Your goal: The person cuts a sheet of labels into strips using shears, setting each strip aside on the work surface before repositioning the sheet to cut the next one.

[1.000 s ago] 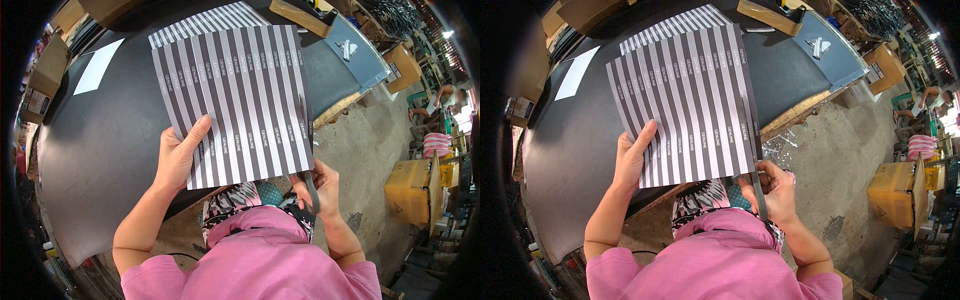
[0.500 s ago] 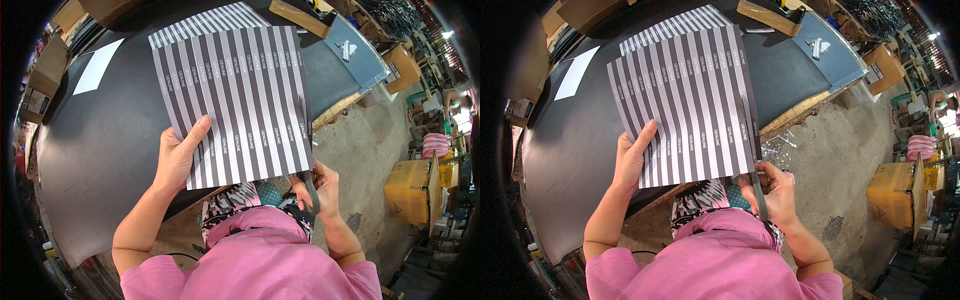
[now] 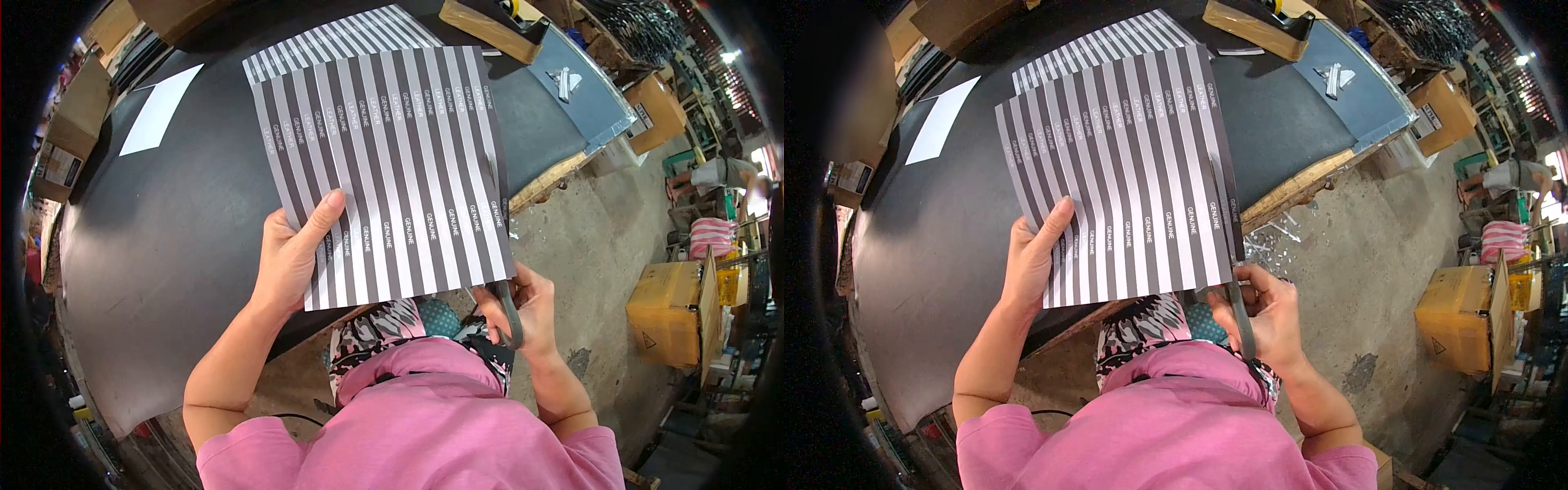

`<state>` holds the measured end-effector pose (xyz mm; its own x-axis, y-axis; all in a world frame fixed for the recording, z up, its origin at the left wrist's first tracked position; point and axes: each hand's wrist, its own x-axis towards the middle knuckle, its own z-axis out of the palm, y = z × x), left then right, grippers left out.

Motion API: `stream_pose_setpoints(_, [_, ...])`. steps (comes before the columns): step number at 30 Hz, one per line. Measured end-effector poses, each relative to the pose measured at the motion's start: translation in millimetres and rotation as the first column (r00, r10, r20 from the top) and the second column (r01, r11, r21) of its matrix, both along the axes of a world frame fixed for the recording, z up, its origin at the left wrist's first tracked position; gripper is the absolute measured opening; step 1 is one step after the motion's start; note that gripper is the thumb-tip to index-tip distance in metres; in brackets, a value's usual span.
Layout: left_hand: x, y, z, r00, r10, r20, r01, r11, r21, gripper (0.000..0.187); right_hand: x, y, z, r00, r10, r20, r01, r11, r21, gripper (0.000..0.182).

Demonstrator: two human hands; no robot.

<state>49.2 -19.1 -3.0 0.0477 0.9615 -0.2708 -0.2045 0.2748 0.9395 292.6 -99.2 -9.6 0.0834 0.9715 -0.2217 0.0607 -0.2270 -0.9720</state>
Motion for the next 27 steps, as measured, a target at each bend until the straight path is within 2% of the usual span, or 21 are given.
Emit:
stream_pose_setpoints(3, [-2,0,-1,1.0,-0.017,-0.02,0.017,0.999,-0.028,0.036,4,0,-3,1.0,0.014,0.005,-0.014,1.0,0.015,0.021])
stream_pose_setpoints(7, [-2,0,-2,0.999,-0.022,-0.048,0.021,1.0,-0.012,0.034,7,3,-3,0.998,0.022,-0.052,-0.025,0.998,-0.06,0.024])
stream_pose_setpoints(9, [0,0,-6,0.999,0.007,-0.05,0.001,0.987,0.159,0.03,11,5,-6,0.991,0.065,-0.115,-0.077,0.992,-0.095,0.025])
stream_pose_setpoints(10, [-1,0,-8,0.999,0.007,-0.05,0.002,0.986,0.164,0.03,11,6,-5,0.991,0.066,-0.114,-0.076,0.993,-0.09,0.025])
stream_pose_setpoints(12, [-3,-2,-10,0.976,0.018,-0.215,0.045,0.958,0.283,0.027,12,7,-2,0.973,0.093,-0.213,-0.125,0.982,-0.144,0.026])
stream_pose_setpoints(13, [-2,-3,-9,0.977,0.021,-0.211,0.041,0.958,0.285,0.027,12,8,-2,0.962,0.102,-0.254,-0.141,0.98,-0.14,0.026])
stream_pose_setpoints(20, [0,-3,-5,0.991,0.041,-0.126,-0.008,0.967,0.255,0.029,15,9,3,0.965,0.136,-0.225,-0.162,0.982,-0.1,0.024])
stream_pose_setpoints(27, [0,-3,-5,0.987,0.016,-0.158,0.022,0.971,0.237,0.029,23,6,7,0.95,0.166,-0.264,-0.204,0.971,-0.125,0.022])
